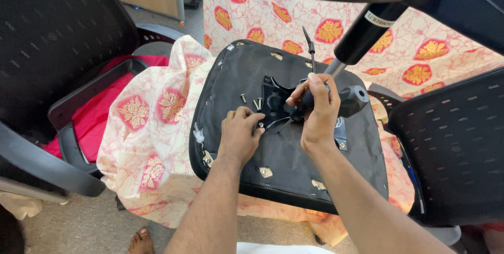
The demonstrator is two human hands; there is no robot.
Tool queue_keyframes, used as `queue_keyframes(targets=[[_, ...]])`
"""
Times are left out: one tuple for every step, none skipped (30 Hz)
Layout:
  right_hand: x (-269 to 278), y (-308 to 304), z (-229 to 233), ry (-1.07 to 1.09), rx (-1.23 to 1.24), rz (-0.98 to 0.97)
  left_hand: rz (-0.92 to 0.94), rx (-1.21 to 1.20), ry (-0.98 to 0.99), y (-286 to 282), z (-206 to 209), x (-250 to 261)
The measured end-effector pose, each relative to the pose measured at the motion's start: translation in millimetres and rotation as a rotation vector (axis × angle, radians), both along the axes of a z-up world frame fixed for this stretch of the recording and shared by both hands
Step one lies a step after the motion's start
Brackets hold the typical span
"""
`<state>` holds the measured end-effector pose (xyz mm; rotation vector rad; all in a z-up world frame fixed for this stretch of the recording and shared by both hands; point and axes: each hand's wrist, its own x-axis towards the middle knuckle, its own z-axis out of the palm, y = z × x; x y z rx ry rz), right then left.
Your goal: The person attaches the gas lift cylinder to the underside of an office chair seat using a screwdriver and multiple screws. The person then positions the chair base with casters over the cylinder and continues to secure the assembly by tightening additional screws.
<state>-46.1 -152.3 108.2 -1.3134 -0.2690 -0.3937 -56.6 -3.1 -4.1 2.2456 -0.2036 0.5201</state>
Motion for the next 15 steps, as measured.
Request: queue_keyframes(targets=[[1,2,-1,0.001,0.018,0.006,-0.006,0.001,0.01,0,1,1],[1,3,-2,0.01,0.037,0.013,-0.011,0.001,0.026,0,0,-1],[1,3,-2,0.024,0.078,0.033,-0.02,0.005,0.046,1,0,-2],[3,2,0,0.038,0.119,0.053,-0.028,0.009,0.064,2,1,-2],[5,1,2,0.051,0.16,0.073,-0.037,0.013,0.083,3,2,-2],[7,0,3,0.032,0.176,0.08,-0.039,0.011,0.082,4,3,-2],[10,-1,5,0.012,0.191,0.088,-0.041,0.01,0.082,5,3,-1],[14,-2,7,-0.011,0.206,0.09,-0.048,0.008,0.079,6,4,1],[18,-1,8,-0.014,0.219,0.11,-0.038,-0.022,0.096,7,5,4],[23,0,9,-0.013,0.227,0.132,-0.026,-0.058,0.116,7,5,6],[24,1,8,-0.013,0.235,0.153,-0.014,-0.093,0.136,7,6,8],[25,3,6,0.002,0.22,0.145,0.003,-0.089,0.16,6,8,9],[25,6,5,0.017,0.205,0.137,0.019,-0.084,0.184,4,10,10],[26,7,5,0.029,0.192,0.127,0.034,-0.077,0.205,4,14,13],[27,7,6,0.021,0.187,0.13,0.034,-0.093,0.23,3,19,17]])
